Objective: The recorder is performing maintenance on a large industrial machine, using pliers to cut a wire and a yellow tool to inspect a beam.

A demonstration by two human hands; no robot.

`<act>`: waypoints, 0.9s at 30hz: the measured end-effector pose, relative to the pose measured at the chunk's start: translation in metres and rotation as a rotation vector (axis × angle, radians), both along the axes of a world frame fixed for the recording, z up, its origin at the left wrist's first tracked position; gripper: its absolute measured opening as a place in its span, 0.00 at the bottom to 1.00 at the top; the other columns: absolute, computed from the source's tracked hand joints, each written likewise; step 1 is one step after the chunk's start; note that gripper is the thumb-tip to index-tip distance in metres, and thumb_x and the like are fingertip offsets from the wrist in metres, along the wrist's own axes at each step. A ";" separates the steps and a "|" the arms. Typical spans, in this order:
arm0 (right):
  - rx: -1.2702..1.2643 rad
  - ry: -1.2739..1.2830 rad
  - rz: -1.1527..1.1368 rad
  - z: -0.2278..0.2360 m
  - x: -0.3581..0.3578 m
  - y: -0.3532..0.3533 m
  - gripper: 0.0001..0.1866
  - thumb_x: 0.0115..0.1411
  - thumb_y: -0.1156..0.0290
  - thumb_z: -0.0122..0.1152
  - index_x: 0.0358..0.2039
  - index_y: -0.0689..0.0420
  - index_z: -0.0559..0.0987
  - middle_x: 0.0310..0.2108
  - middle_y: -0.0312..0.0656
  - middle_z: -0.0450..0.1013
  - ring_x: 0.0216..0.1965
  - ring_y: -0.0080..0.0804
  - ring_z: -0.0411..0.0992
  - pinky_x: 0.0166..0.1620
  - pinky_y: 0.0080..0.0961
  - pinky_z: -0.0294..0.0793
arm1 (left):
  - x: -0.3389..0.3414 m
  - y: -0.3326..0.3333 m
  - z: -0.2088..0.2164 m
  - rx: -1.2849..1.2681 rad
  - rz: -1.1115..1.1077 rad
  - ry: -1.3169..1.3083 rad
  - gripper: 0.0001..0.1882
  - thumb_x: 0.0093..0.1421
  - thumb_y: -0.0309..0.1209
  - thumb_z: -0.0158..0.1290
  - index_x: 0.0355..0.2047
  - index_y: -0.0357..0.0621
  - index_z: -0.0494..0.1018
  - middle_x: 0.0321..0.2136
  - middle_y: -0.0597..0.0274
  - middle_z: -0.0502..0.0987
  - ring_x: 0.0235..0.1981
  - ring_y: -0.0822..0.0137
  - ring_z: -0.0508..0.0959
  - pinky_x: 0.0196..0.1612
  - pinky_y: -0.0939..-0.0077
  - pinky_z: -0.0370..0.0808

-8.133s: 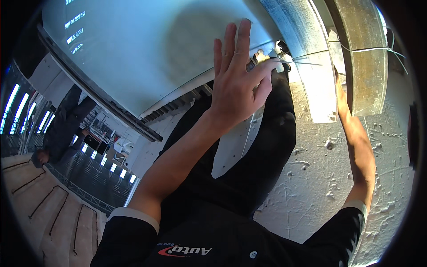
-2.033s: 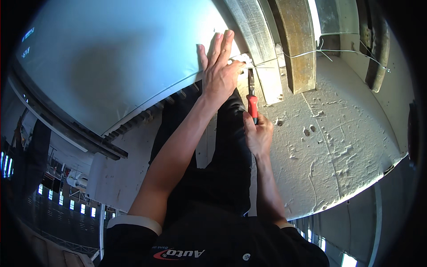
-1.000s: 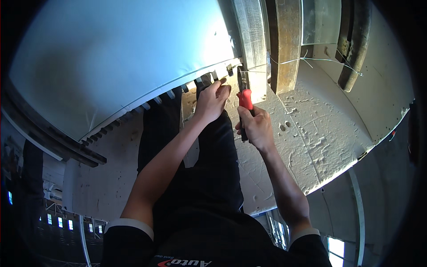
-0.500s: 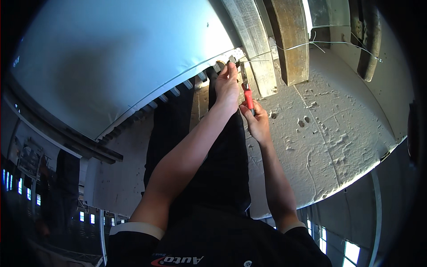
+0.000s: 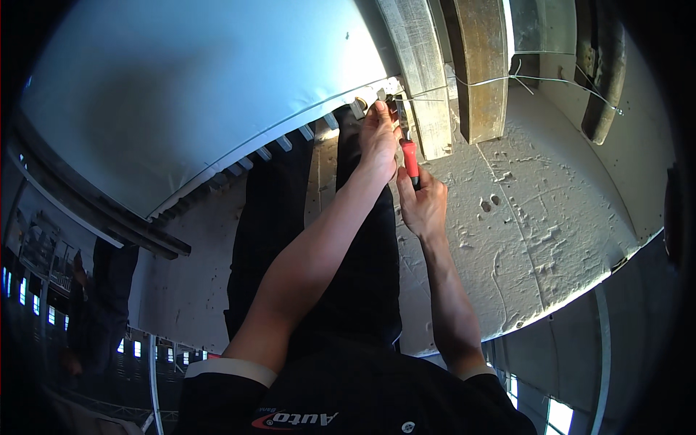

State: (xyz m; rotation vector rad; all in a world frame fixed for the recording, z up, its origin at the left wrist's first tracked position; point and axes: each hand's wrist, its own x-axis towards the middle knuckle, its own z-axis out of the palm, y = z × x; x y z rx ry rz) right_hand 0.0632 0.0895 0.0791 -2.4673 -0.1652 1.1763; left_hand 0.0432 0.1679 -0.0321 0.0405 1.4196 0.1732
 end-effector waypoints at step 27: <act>-0.269 0.352 -0.096 0.022 0.029 0.023 0.21 0.61 0.53 0.62 0.39 0.61 0.82 0.21 0.42 0.74 0.24 0.25 0.70 0.33 0.29 0.70 | -0.016 -0.003 -0.012 -0.125 0.107 -0.023 0.16 0.62 0.46 0.60 0.44 0.51 0.79 0.35 0.76 0.78 0.38 0.80 0.72 0.44 0.79 0.68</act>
